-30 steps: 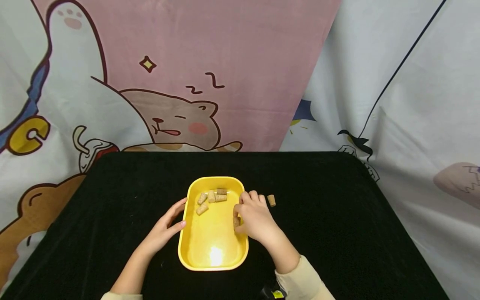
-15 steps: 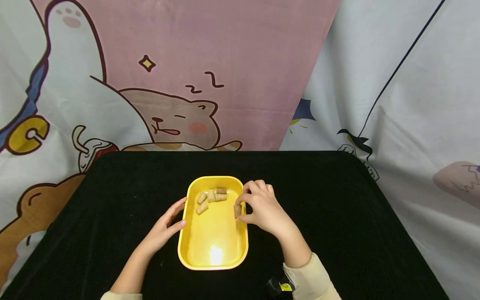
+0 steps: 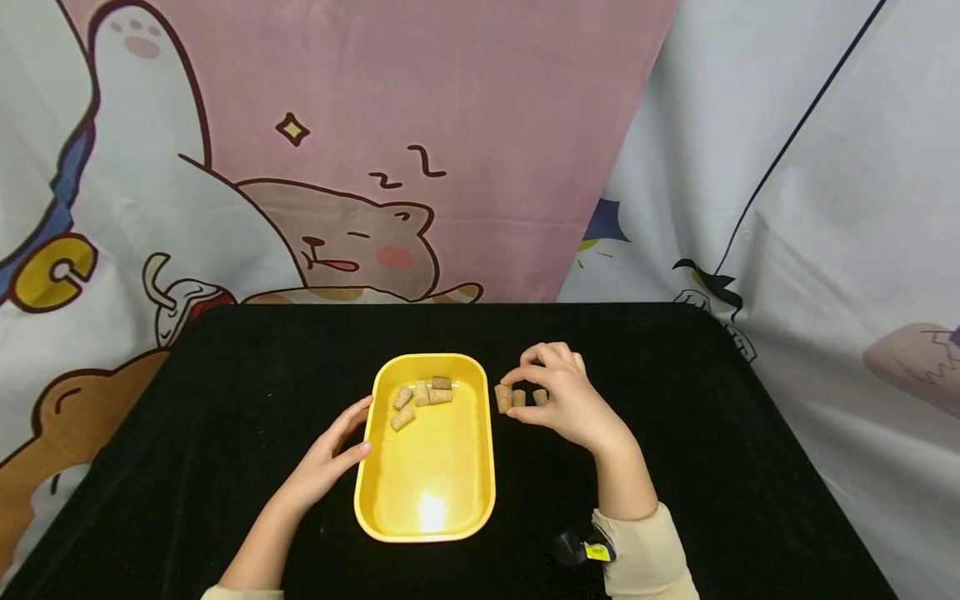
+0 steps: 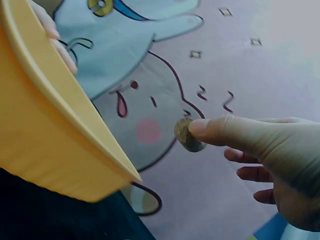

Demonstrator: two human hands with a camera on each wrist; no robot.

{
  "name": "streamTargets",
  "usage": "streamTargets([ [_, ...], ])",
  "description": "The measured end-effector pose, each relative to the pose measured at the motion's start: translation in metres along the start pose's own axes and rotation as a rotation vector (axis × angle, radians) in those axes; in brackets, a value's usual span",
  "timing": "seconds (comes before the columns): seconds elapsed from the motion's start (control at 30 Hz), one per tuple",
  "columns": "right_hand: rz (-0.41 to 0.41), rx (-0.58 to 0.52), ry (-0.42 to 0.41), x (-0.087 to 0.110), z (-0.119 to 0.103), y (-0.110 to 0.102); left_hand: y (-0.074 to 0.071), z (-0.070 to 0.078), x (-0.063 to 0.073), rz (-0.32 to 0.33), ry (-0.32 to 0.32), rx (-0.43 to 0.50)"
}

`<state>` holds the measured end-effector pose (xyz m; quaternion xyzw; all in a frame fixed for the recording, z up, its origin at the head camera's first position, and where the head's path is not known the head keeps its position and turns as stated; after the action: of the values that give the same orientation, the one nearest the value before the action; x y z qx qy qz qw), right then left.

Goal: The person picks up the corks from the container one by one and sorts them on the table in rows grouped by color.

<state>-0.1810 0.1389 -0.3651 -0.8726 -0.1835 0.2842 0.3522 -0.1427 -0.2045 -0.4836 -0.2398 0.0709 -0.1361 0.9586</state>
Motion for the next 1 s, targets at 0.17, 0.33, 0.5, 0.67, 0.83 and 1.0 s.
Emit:
streamTargets([
  [0.17, 0.015, -0.074, 0.054, 0.005, 0.015, -0.013, 0.0, 0.001, 0.001, 0.0, -0.003, 0.005],
  [0.33, 0.035, -0.129, 0.087, 0.01, 0.03, -0.02, 0.0, 0.0, 0.0, 0.001, -0.009, -0.005],
  [0.5, 0.053, -0.176, 0.117, 0.015, 0.042, -0.025, 0.001, -0.002, 0.0, 0.002, -0.016, -0.008],
  [0.67, 0.069, -0.224, 0.153, 0.021, 0.053, -0.03, 0.001, -0.002, 0.0, 0.002, -0.028, -0.001],
  [0.83, 0.081, -0.281, 0.159, 0.027, 0.066, -0.035, 0.001, -0.002, 0.0, 0.004, -0.022, -0.01],
  [1.0, 0.09, -0.298, 0.203, 0.034, 0.078, -0.038, 0.001, -0.002, 0.0, 0.004, -0.017, -0.013],
])
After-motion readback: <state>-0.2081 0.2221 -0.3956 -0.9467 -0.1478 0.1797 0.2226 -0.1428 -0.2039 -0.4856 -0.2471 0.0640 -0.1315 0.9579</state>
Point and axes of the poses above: each hand's wrist, its own x-axis away from the middle knuckle, its own y-axis out of the palm, z = x × y, the point moved 3 cm from there along -x, towards the middle knuckle, and after that the axes turned 11 degrees about -x, right-handed, at the moved point
